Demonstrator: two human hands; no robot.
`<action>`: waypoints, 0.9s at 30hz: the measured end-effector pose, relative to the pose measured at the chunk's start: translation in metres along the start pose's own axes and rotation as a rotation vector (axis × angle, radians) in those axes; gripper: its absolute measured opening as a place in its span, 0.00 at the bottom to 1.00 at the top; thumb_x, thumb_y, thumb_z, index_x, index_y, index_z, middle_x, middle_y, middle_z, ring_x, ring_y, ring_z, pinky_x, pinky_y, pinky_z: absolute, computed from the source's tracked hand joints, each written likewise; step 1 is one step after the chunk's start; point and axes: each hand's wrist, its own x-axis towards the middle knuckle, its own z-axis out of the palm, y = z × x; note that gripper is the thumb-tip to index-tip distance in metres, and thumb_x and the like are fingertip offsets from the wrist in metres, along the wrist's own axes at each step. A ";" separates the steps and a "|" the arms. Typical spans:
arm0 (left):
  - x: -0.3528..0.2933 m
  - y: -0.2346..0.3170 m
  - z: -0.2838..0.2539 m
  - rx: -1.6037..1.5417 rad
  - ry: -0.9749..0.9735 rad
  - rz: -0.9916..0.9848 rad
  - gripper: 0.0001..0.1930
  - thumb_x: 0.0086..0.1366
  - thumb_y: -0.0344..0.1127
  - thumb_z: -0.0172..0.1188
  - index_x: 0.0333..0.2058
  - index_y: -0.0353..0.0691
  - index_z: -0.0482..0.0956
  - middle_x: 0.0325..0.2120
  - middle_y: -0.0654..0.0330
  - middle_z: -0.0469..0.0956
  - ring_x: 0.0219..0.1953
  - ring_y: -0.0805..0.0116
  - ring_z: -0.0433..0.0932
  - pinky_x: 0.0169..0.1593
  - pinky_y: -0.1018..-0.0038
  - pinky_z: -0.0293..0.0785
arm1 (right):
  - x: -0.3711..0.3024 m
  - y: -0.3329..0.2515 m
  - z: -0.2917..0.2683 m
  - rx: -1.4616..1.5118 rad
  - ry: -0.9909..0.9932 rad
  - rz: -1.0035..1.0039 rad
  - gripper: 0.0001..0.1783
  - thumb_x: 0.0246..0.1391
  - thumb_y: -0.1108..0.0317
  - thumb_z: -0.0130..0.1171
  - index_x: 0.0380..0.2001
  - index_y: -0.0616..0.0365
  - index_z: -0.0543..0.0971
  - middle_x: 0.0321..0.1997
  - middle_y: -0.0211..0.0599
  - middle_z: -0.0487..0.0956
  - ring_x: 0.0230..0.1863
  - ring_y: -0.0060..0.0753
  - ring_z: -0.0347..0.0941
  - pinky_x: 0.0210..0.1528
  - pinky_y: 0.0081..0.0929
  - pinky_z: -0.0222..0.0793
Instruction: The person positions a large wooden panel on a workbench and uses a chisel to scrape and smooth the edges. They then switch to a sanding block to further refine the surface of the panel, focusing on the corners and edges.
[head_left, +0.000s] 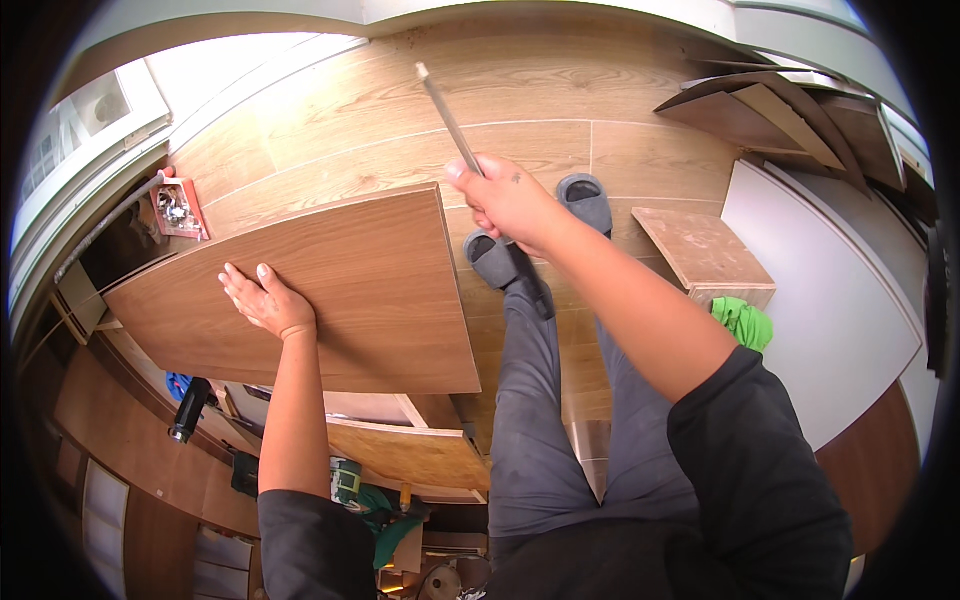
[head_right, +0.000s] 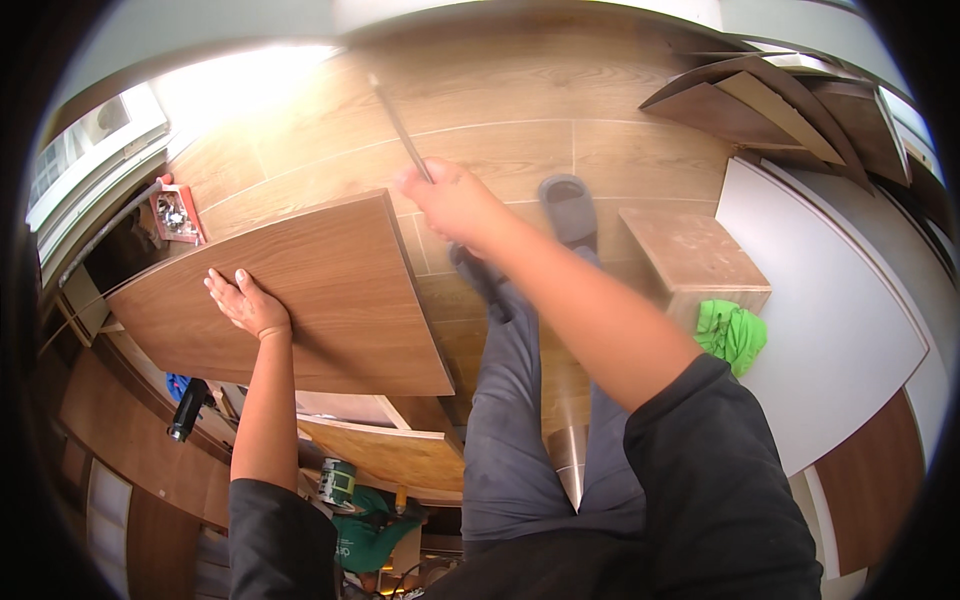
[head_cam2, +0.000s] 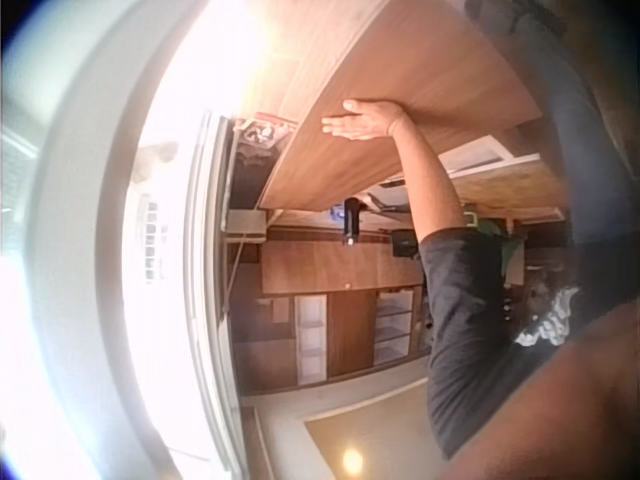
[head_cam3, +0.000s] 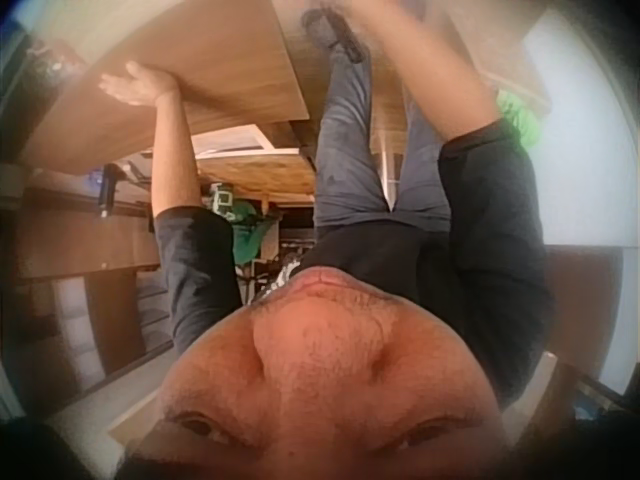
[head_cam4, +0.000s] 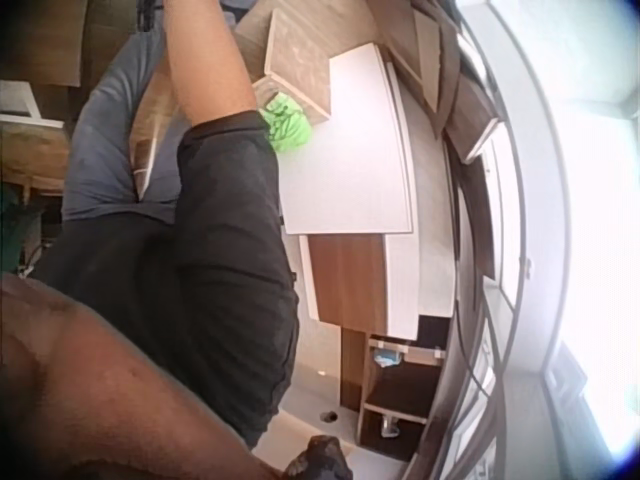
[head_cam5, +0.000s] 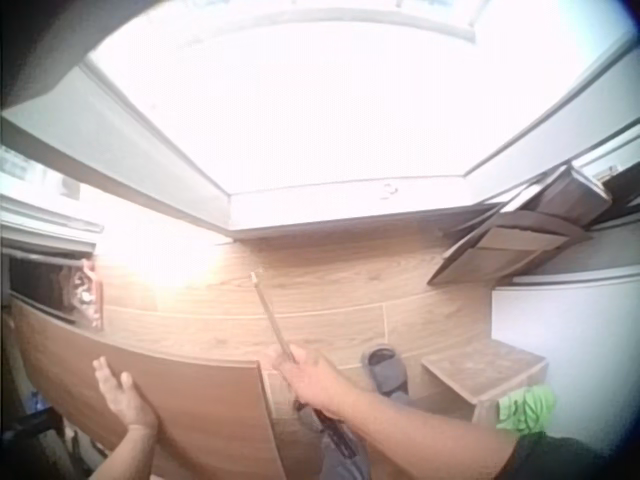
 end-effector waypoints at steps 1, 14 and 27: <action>0.000 -0.001 -0.003 0.007 0.003 -0.004 0.34 0.74 0.54 0.44 0.71 0.43 0.56 0.73 0.50 0.51 0.75 0.50 0.47 0.74 0.53 0.41 | -0.004 -0.002 -0.001 -0.083 0.019 -0.070 0.11 0.69 0.58 0.53 0.36 0.52 0.70 0.21 0.21 0.63 0.21 0.15 0.59 0.23 0.20 0.59; -0.002 0.000 -0.004 0.006 0.015 -0.004 0.35 0.74 0.56 0.42 0.71 0.42 0.56 0.73 0.48 0.52 0.74 0.49 0.48 0.73 0.54 0.42 | -0.020 -0.006 -0.005 -0.344 -0.041 -0.313 0.21 0.67 0.63 0.50 0.62 0.52 0.74 0.29 0.25 0.74 0.31 0.16 0.64 0.38 0.20 0.65; 0.001 -0.004 -0.003 0.002 0.011 0.008 0.36 0.74 0.58 0.41 0.71 0.39 0.56 0.72 0.46 0.51 0.74 0.47 0.48 0.74 0.55 0.43 | 0.023 0.005 0.001 0.480 -0.289 0.093 0.10 0.64 0.63 0.61 0.34 0.50 0.70 0.17 0.18 0.60 0.14 0.12 0.54 0.13 0.15 0.50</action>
